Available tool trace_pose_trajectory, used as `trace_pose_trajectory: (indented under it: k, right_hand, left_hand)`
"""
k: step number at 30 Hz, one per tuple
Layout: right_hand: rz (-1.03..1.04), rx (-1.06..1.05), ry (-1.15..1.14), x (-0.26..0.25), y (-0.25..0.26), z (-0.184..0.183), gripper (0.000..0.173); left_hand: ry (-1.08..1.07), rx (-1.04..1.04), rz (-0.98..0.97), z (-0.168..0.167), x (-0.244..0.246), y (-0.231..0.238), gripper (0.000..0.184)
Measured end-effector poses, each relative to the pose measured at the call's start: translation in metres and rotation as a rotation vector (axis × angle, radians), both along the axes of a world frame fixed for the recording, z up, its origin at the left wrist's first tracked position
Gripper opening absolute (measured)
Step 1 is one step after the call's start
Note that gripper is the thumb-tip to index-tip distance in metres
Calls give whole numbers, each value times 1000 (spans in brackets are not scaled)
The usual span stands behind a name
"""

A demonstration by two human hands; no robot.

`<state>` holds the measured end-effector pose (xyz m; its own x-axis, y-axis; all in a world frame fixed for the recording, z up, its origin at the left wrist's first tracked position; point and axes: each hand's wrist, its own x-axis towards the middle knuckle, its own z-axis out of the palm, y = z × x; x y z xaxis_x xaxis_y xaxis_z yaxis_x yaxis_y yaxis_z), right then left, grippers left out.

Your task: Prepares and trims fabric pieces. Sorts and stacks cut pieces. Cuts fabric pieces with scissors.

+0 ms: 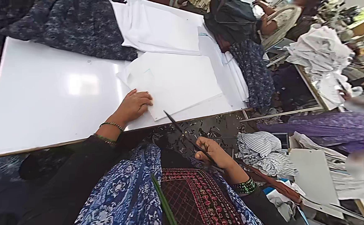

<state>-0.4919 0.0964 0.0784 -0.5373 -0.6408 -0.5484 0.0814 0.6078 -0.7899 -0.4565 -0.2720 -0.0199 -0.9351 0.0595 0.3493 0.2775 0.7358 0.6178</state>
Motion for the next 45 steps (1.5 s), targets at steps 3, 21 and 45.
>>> trace_pose_trajectory:
  k: [3,21,45]
  right_hand:
    - [-204,-47,60,-37,19,3,54]
    - [-56,-28,-295,-139,190,2,96]
    - [-206,266,-138,-109,92,1,79]
  left_hand:
    - [-15,-14,12,-1,-1,-15,44]
    - [-301,-245,-280,45,-192,190,60]
    - [-280,-193,-553,25,-189,179,56]
